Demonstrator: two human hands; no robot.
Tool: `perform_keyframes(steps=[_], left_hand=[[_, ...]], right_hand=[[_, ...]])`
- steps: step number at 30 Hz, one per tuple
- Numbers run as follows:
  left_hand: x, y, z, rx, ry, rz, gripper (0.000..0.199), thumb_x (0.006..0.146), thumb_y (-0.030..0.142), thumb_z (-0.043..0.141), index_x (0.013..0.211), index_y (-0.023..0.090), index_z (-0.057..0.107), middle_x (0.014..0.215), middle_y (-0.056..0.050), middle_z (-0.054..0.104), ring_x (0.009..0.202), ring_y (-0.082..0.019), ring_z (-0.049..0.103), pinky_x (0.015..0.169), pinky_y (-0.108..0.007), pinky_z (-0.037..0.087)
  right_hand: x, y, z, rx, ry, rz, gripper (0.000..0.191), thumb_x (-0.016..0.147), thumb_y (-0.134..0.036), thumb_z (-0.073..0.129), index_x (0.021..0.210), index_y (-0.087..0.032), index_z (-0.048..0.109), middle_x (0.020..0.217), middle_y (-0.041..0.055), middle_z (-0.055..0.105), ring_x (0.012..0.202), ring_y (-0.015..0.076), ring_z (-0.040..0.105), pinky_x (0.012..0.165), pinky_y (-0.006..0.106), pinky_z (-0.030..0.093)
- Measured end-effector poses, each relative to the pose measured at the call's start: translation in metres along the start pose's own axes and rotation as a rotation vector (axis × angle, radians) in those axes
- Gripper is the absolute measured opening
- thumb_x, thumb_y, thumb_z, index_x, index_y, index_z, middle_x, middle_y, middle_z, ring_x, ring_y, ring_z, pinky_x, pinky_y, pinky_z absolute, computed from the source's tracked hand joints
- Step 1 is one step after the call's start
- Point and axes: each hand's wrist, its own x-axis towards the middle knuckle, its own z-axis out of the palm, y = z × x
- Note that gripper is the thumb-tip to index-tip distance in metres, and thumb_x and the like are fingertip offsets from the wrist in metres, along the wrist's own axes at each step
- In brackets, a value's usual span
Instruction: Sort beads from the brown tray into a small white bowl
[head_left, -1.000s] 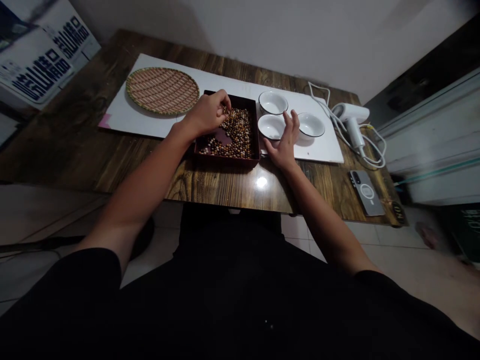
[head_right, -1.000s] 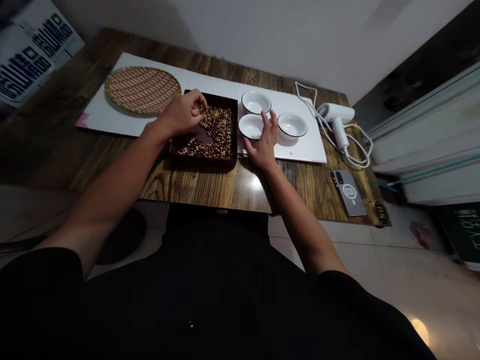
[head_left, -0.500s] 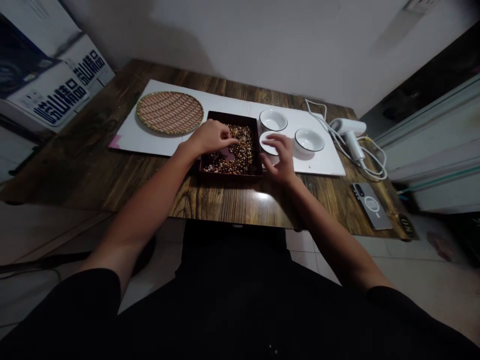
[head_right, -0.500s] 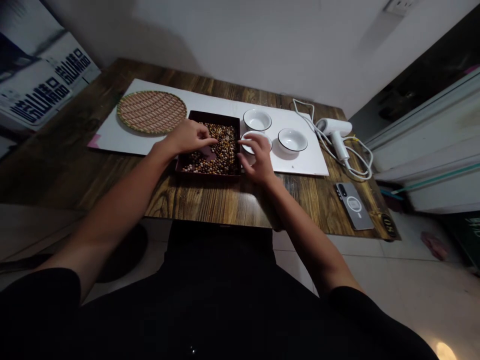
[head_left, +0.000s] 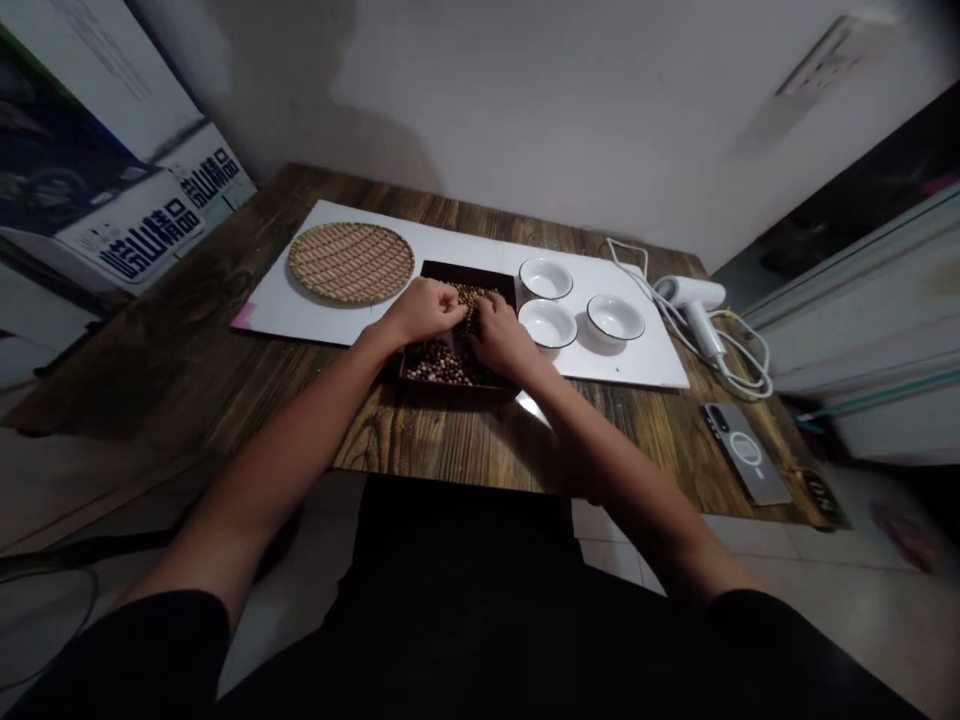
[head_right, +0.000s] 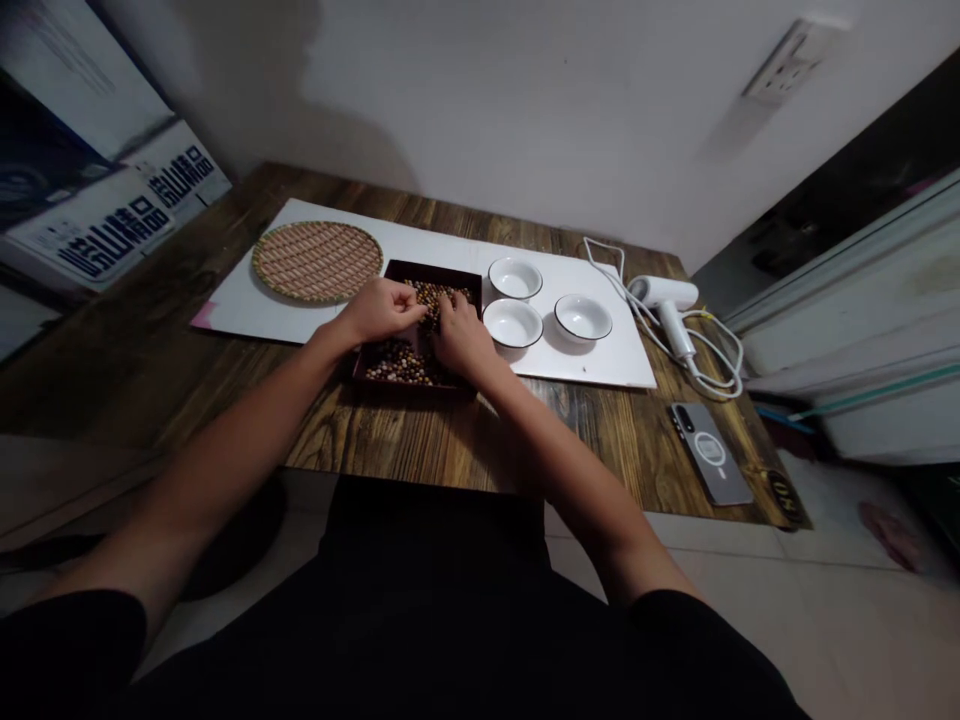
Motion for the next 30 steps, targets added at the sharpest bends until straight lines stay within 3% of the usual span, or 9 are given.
perform_keyframes(steps=[3,6,8,13,17,21,30], left_hand=[[0.001,0.000,0.001,0.053,-0.003,-0.010,0.023,0.079,0.028,0.058,0.058,0.016,0.060,0.056,0.000,0.060,0.054,-0.012,0.047,0.060,-0.026,0.039],[0.002,0.004,0.001,0.177,-0.134,-0.008,0.022,0.080,0.024,0.056,0.061,0.016,0.064,0.062,-0.005,0.065,0.060,-0.015,0.055,0.065,-0.029,0.043],[0.001,0.007,0.002,0.264,-0.202,-0.036,0.022,0.083,0.026,0.054,0.069,0.016,0.068,0.072,-0.009,0.070,0.068,-0.019,0.060,0.068,-0.031,0.045],[-0.003,0.011,0.002,0.342,-0.295,-0.054,0.022,0.087,0.031,0.056,0.099,0.017,0.070,0.096,-0.012,0.073,0.088,-0.026,0.068,0.077,-0.036,0.050],[-0.005,0.012,-0.001,0.358,-0.286,0.035,0.032,0.087,0.032,0.058,0.114,0.016,0.063,0.114,-0.014,0.068,0.107,-0.028,0.064,0.088,-0.039,0.052],[-0.007,0.011,-0.001,0.388,-0.262,0.098,0.047,0.086,0.035,0.061,0.127,0.014,0.060,0.126,-0.014,0.062,0.119,-0.029,0.058,0.102,-0.041,0.048],[-0.007,0.007,0.004,0.411,-0.274,0.034,0.058,0.088,0.037,0.059,0.143,0.017,0.054,0.154,-0.011,0.048,0.137,-0.028,0.047,0.116,-0.042,0.038]], right_hand=[[-0.002,-0.008,0.006,-0.140,-0.060,0.012,0.055,0.099,-0.024,0.045,0.151,-0.008,0.038,0.156,0.0283,0.031,0.133,0.0401,0.045,0.103,0.052,0.045],[-0.005,-0.009,0.007,-0.187,-0.110,-0.008,0.047,0.102,-0.022,0.035,0.146,-0.011,0.048,0.146,0.0266,0.045,0.124,0.0387,0.051,0.095,0.050,0.048],[-0.005,-0.007,0.008,-0.202,-0.123,-0.045,0.046,0.100,-0.017,0.034,0.142,-0.012,0.052,0.134,0.0244,0.055,0.119,0.0382,0.052,0.091,0.048,0.049],[-0.002,-0.003,0.013,-0.258,-0.081,-0.047,0.038,0.095,-0.011,0.039,0.127,-0.011,0.061,0.119,0.0217,0.060,0.106,0.0361,0.054,0.080,0.043,0.049],[-0.003,-0.003,0.013,-0.290,-0.058,-0.058,0.034,0.095,-0.009,0.037,0.120,-0.009,0.061,0.114,0.0225,0.060,0.102,0.0357,0.053,0.074,0.042,0.048],[-0.005,-0.006,0.011,-0.290,-0.060,-0.055,0.032,0.097,-0.010,0.036,0.117,-0.010,0.061,0.112,0.0220,0.060,0.102,0.0348,0.051,0.078,0.042,0.048],[-0.003,-0.008,0.007,-0.316,-0.116,-0.005,0.029,0.100,-0.012,0.036,0.120,-0.010,0.057,0.115,0.0194,0.058,0.105,0.0314,0.049,0.078,0.036,0.047]])
